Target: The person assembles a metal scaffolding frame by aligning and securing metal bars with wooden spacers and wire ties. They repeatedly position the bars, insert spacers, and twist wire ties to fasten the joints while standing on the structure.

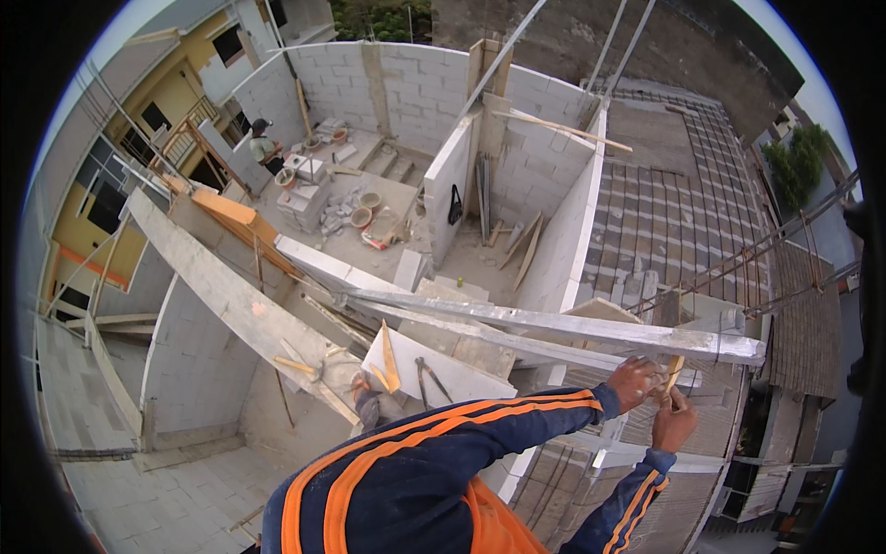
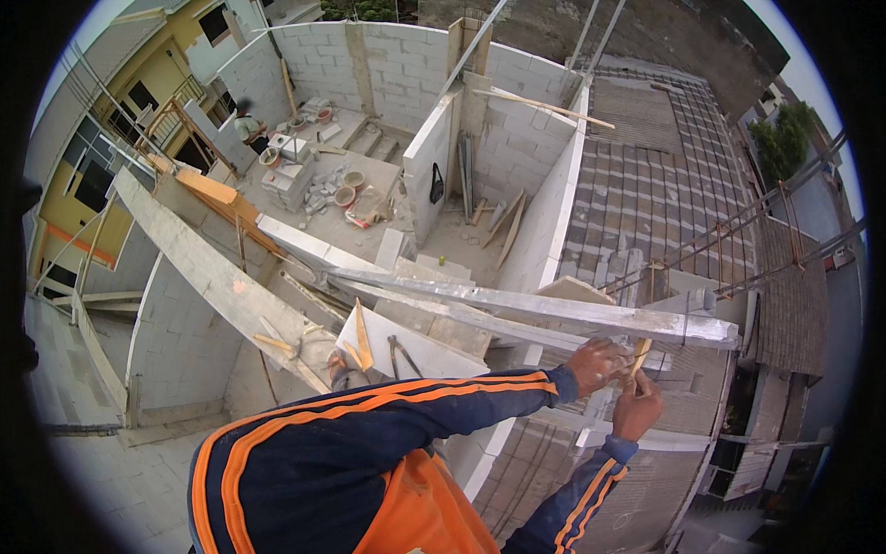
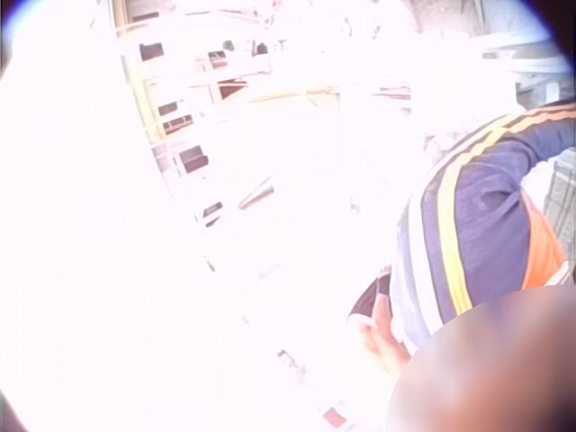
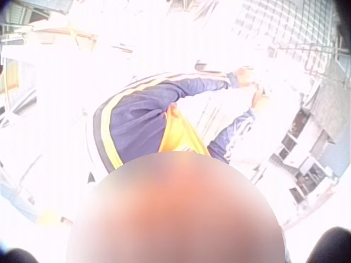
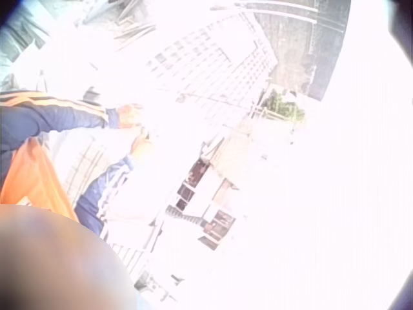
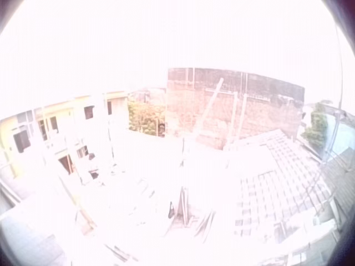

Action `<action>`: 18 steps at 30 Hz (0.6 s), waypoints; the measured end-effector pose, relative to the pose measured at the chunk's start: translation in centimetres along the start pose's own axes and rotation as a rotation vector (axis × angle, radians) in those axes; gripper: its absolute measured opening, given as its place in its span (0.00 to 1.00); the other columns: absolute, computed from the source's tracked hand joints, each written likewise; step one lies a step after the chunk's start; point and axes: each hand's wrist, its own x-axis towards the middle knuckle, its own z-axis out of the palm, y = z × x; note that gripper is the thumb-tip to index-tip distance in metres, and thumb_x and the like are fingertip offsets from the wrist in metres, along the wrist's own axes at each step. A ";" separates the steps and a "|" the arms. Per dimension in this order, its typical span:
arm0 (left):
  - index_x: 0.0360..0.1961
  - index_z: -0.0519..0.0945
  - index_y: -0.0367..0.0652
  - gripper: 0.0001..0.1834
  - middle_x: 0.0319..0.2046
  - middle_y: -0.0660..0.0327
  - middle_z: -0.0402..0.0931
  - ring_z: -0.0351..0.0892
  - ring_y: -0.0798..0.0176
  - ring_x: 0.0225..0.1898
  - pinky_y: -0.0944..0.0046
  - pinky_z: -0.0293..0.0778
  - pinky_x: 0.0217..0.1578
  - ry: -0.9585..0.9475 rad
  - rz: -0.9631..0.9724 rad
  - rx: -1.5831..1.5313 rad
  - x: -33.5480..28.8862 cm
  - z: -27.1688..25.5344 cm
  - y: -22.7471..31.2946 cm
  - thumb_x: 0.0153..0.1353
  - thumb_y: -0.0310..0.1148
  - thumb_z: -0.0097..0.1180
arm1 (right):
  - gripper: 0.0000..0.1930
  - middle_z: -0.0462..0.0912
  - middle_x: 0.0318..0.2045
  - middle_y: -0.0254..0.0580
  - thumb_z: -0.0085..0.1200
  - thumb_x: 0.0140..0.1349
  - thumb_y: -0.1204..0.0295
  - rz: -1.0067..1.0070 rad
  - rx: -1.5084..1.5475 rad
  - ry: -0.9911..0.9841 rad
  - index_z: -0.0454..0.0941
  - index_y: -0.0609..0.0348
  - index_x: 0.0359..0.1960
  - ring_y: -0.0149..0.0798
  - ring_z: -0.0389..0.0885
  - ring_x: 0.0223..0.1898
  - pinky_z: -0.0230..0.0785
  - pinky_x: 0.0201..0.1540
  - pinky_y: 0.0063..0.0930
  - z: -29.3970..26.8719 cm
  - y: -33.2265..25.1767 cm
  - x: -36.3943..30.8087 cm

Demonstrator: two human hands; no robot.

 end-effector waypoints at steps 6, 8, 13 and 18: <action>0.44 0.83 0.44 0.15 0.40 0.53 0.81 0.80 0.47 0.43 0.51 0.75 0.47 -0.148 -0.123 -0.016 1.3 0.3 -1.2 0.63 0.42 0.56 | 0.12 0.85 0.38 0.57 0.60 0.54 0.79 -0.036 -0.038 -0.005 0.85 0.66 0.41 0.53 0.84 0.39 0.74 0.44 0.40 0.2 0.5 0.1; 0.43 0.83 0.43 0.16 0.37 0.52 0.81 0.81 0.46 0.41 0.50 0.75 0.45 -0.198 -0.229 -0.070 1.7 0.4 -1.3 0.63 0.43 0.57 | 0.12 0.85 0.38 0.57 0.60 0.54 0.79 -0.037 -0.028 -0.009 0.85 0.66 0.41 0.53 0.84 0.40 0.74 0.44 0.40 0.2 0.5 0.1; 0.40 0.84 0.41 0.17 0.34 0.50 0.83 0.82 0.44 0.38 0.51 0.77 0.42 -0.180 -0.561 -0.231 2.1 1.0 -0.5 0.60 0.44 0.59 | 0.12 0.85 0.39 0.57 0.60 0.53 0.80 0.024 0.023 -0.015 0.85 0.67 0.41 0.53 0.84 0.40 0.74 0.45 0.40 0.1 0.3 0.0; 0.35 0.86 0.40 0.18 0.33 0.48 0.84 0.84 0.46 0.39 0.54 0.76 0.42 -0.071 -0.912 -0.274 2.4 2.1 0.6 0.60 0.45 0.59 | 0.12 0.85 0.39 0.57 0.60 0.53 0.80 0.030 0.022 -0.020 0.85 0.68 0.40 0.53 0.84 0.40 0.74 0.46 0.39 0.2 0.3 0.0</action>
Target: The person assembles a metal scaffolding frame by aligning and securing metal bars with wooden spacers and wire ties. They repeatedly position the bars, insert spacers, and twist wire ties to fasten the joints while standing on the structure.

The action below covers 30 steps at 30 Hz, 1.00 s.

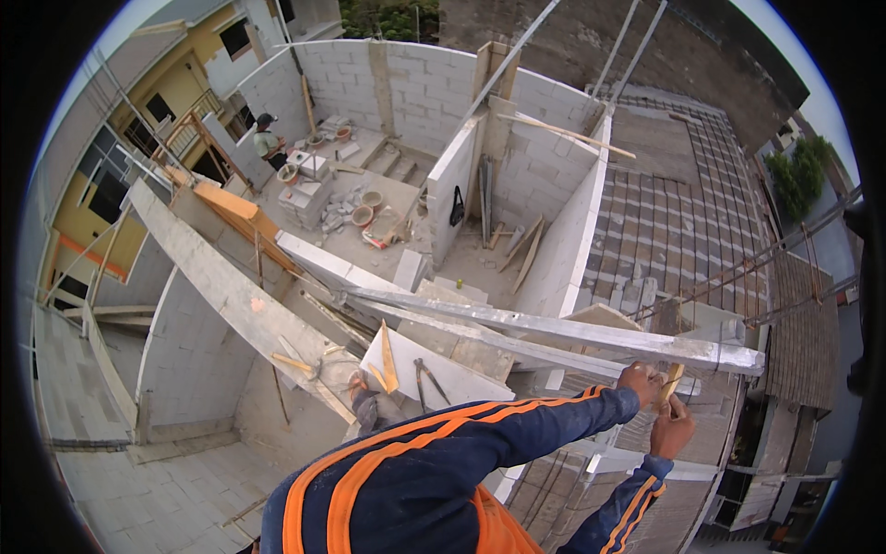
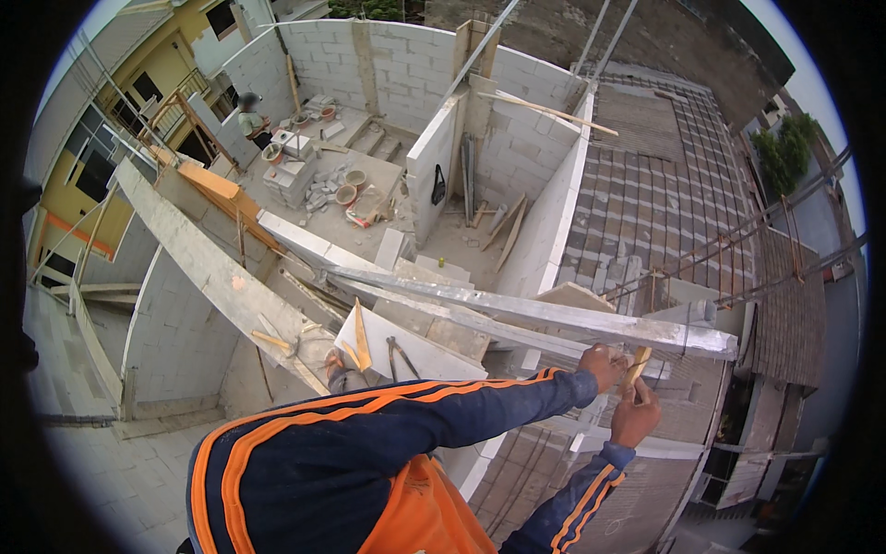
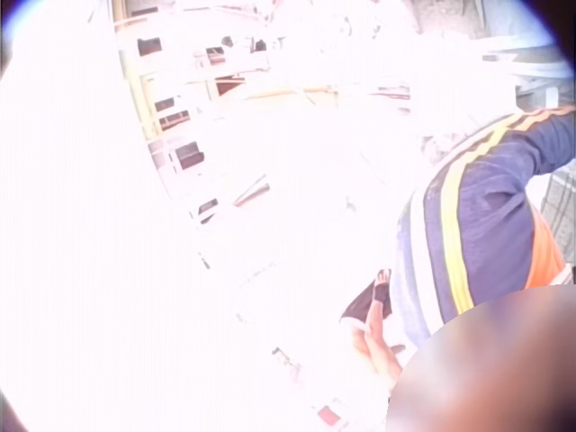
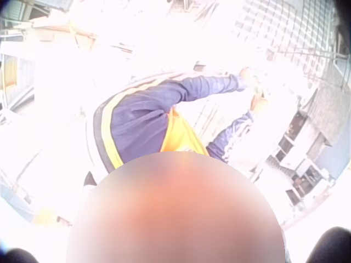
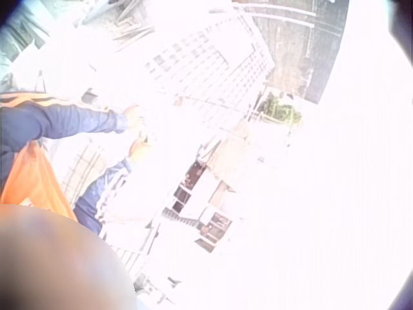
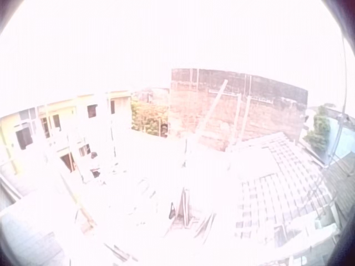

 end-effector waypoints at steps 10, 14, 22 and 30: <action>0.36 0.86 0.40 0.22 0.32 0.51 0.84 0.84 0.49 0.37 0.53 0.77 0.42 -0.067 0.054 -0.050 -1.3 -1.6 -0.2 0.62 0.50 0.55 | 0.12 0.85 0.39 0.56 0.60 0.53 0.80 0.026 0.026 0.005 0.85 0.67 0.40 0.52 0.84 0.40 0.74 0.46 0.38 0.1 0.3 0.0; 0.44 0.84 0.44 0.17 0.39 0.55 0.83 0.83 0.48 0.39 0.52 0.78 0.42 -0.036 0.310 0.269 -2.9 -3.1 -0.8 0.62 0.44 0.56 | 0.12 0.85 0.39 0.56 0.60 0.53 0.80 0.012 0.028 -0.005 0.85 0.67 0.41 0.52 0.84 0.40 0.74 0.45 0.38 0.3 0.8 0.1; 0.47 0.83 0.47 0.15 0.49 0.60 0.75 0.79 0.54 0.45 0.54 0.77 0.45 -0.005 0.772 0.566 -1.5 -3.3 -1.4 0.58 0.33 0.55 | 0.13 0.85 0.39 0.58 0.59 0.54 0.80 0.030 -0.005 -0.009 0.85 0.66 0.42 0.51 0.85 0.40 0.75 0.44 0.39 0.3 1.2 0.2; 0.41 0.83 0.43 0.13 0.49 0.57 0.74 0.81 0.55 0.40 0.56 0.77 0.42 0.042 0.973 0.715 -0.1 -2.7 -1.8 0.53 0.30 0.57 | 0.13 0.85 0.38 0.57 0.59 0.54 0.80 0.013 -0.010 -0.016 0.85 0.66 0.42 0.49 0.85 0.37 0.76 0.41 0.37 0.1 0.5 0.1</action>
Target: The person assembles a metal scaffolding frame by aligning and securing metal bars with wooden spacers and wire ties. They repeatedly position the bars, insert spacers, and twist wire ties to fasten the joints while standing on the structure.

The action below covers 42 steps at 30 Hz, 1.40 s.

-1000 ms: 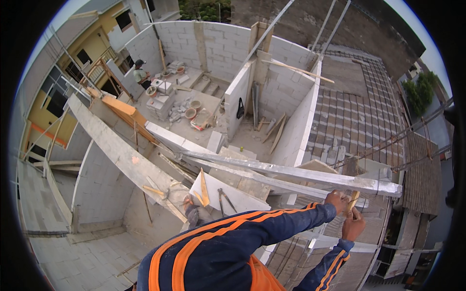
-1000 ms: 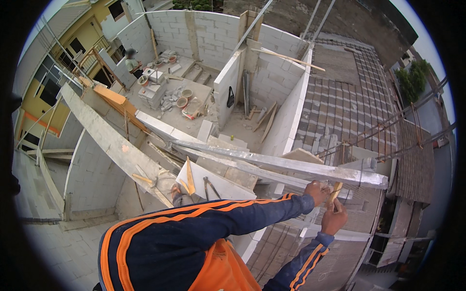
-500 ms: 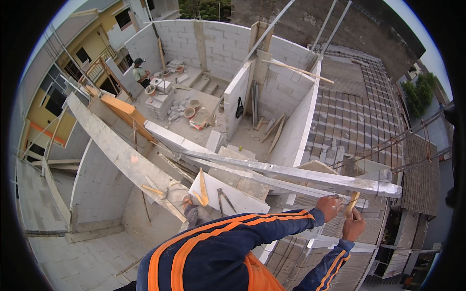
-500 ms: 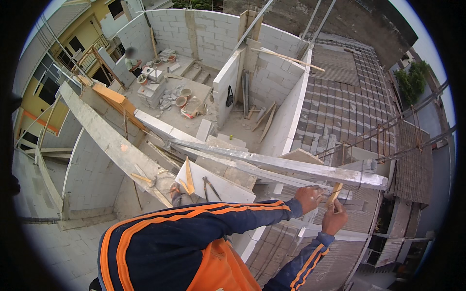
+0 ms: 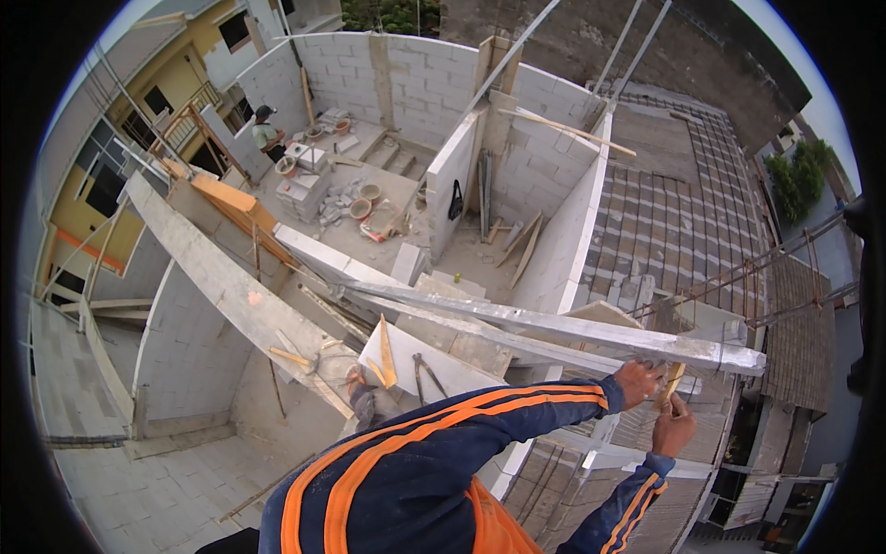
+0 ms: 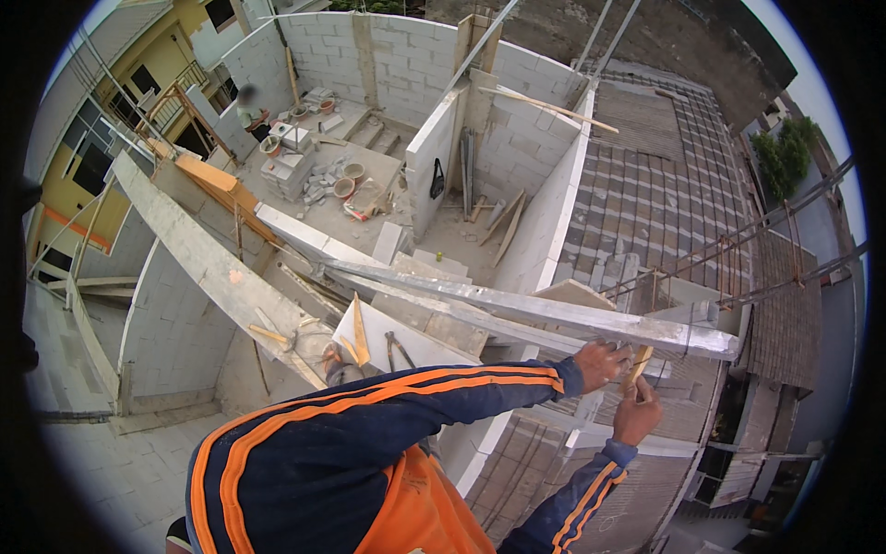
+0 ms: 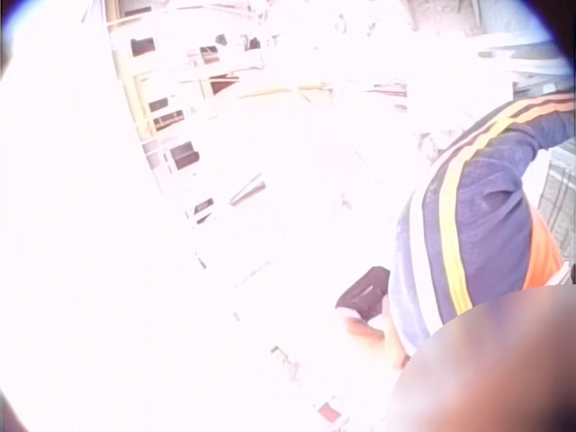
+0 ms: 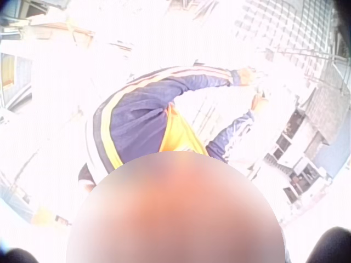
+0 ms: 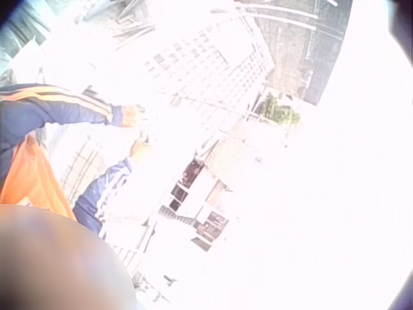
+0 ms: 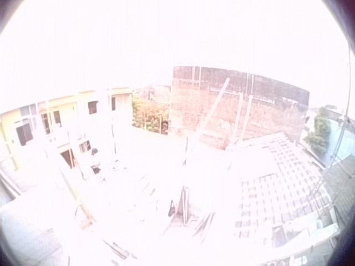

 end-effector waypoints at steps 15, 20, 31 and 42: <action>0.36 0.84 0.38 0.19 0.40 0.45 0.80 0.82 0.43 0.36 0.49 0.77 0.40 0.006 -0.872 -0.573 1.3 0.2 4.4 0.62 0.45 0.56 | 0.12 0.86 0.36 0.53 0.60 0.54 0.79 0.009 -0.073 -0.008 0.86 0.63 0.41 0.47 0.86 0.35 0.75 0.39 0.37 -0.3 -0.6 0.1; 0.38 0.85 0.41 0.19 0.40 0.48 0.82 0.82 0.43 0.41 0.47 0.74 0.45 -0.181 -0.970 -0.509 2.0 1.5 3.5 0.62 0.47 0.54 | 0.12 0.86 0.36 0.51 0.59 0.55 0.78 0.021 -0.067 0.000 0.86 0.63 0.41 0.46 0.86 0.35 0.76 0.39 0.36 -0.7 -2.3 -0.2; 0.48 0.82 0.32 0.26 0.36 0.57 0.85 0.64 0.74 0.16 0.70 0.65 0.17 -0.260 -1.174 -1.356 -6.6 -2.6 -0.9 0.62 0.48 0.62 | 0.12 0.85 0.36 0.49 0.58 0.59 0.75 -0.019 -0.084 0.219 0.84 0.63 0.43 0.43 0.86 0.35 0.76 0.38 0.35 -0.9 -4.3 -3.2; 0.44 0.85 0.39 0.18 0.35 0.52 0.85 0.84 0.60 0.38 0.62 0.77 0.41 -0.343 -1.502 -0.397 -45.1 -16.3 -11.7 0.60 0.42 0.58 | 0.15 0.85 0.33 0.53 0.58 0.61 0.65 0.318 0.252 -0.890 0.83 0.61 0.44 0.47 0.86 0.35 0.76 0.42 0.33 20.7 -5.9 -24.0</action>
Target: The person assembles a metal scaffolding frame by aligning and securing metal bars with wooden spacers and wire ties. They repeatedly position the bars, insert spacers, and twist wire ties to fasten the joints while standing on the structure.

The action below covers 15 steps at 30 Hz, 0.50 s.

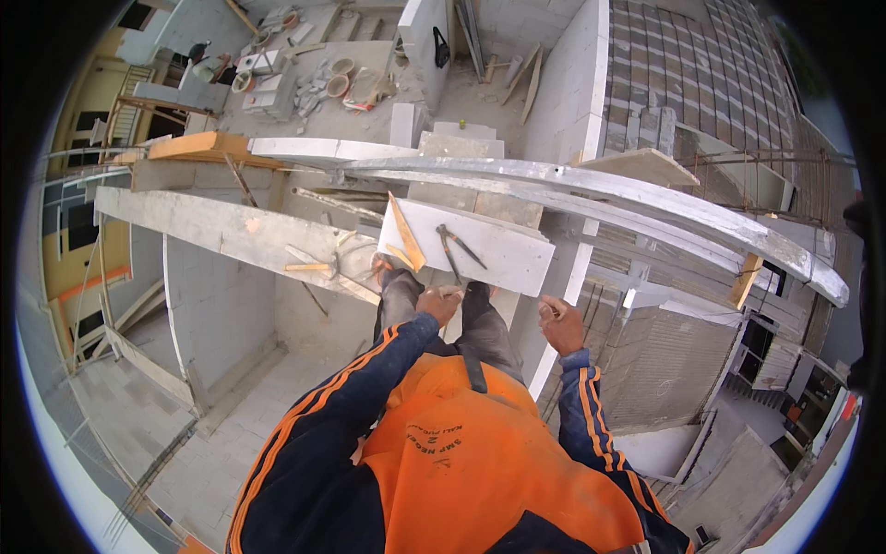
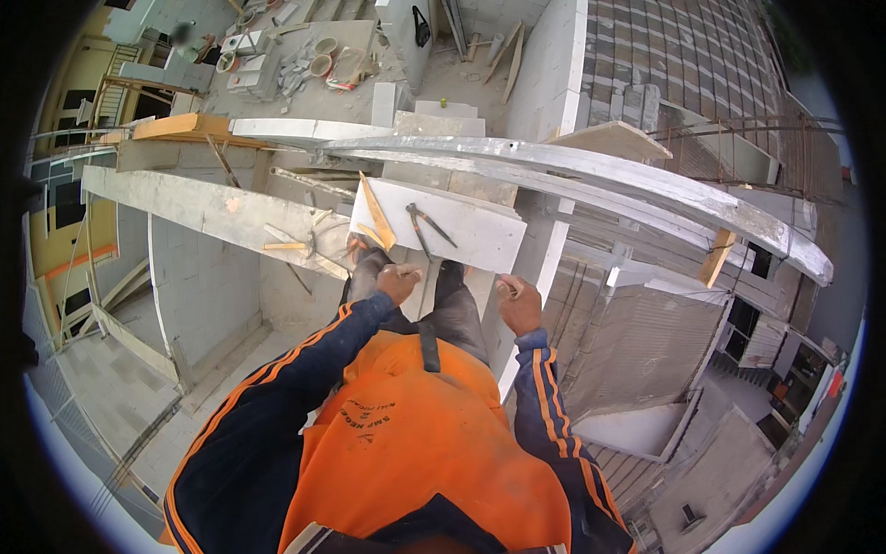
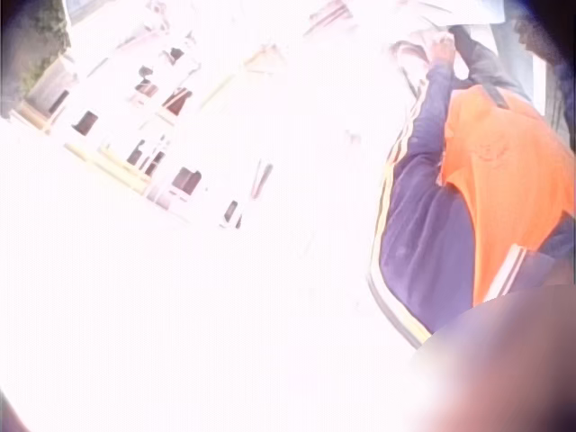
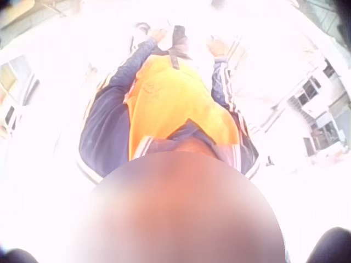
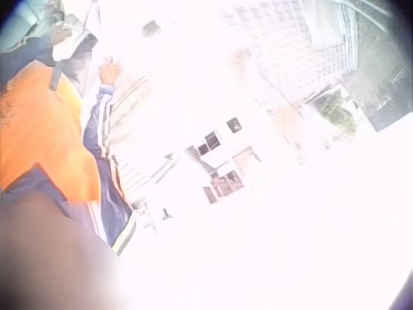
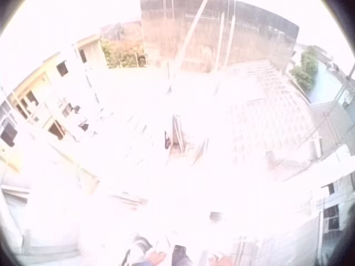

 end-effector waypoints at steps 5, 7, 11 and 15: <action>0.46 0.84 0.34 0.18 0.35 0.53 0.85 0.83 0.63 0.30 0.64 0.78 0.34 0.297 -0.191 -0.231 -3.9 -7.2 -9.1 0.61 0.38 0.59 | 0.18 0.84 0.40 0.55 0.54 0.60 0.60 -0.108 -0.484 -0.313 0.82 0.62 0.44 0.52 0.82 0.46 0.73 0.51 0.44 16.2 4.0 8.4; 0.48 0.82 0.33 0.18 0.33 0.58 0.84 0.79 0.70 0.28 0.69 0.76 0.30 0.354 -0.286 -0.309 -6.4 -9.3 -11.7 0.63 0.37 0.57 | 0.18 0.82 0.44 0.56 0.54 0.60 0.60 -0.093 -0.560 -0.330 0.81 0.62 0.43 0.52 0.80 0.50 0.72 0.54 0.44 21.9 4.2 11.9; 0.49 0.81 0.31 0.19 0.35 0.60 0.83 0.77 0.73 0.28 0.73 0.72 0.26 0.469 -0.463 -0.309 -9.9 -12.4 -15.6 0.65 0.37 0.56 | 0.22 0.74 0.55 0.51 0.57 0.57 0.63 0.047 -0.560 -0.272 0.74 0.59 0.52 0.53 0.75 0.57 0.70 0.56 0.46 30.8 3.7 18.5; 0.48 0.80 0.30 0.17 0.34 0.57 0.83 0.72 0.72 0.20 0.72 0.70 0.22 0.453 -0.472 -0.338 -10.7 -15.1 -17.8 0.66 0.35 0.56 | 0.23 0.71 0.53 0.48 0.56 0.58 0.65 -0.077 -0.646 0.177 0.71 0.55 0.55 0.50 0.68 0.60 0.64 0.59 0.52 37.1 5.0 21.3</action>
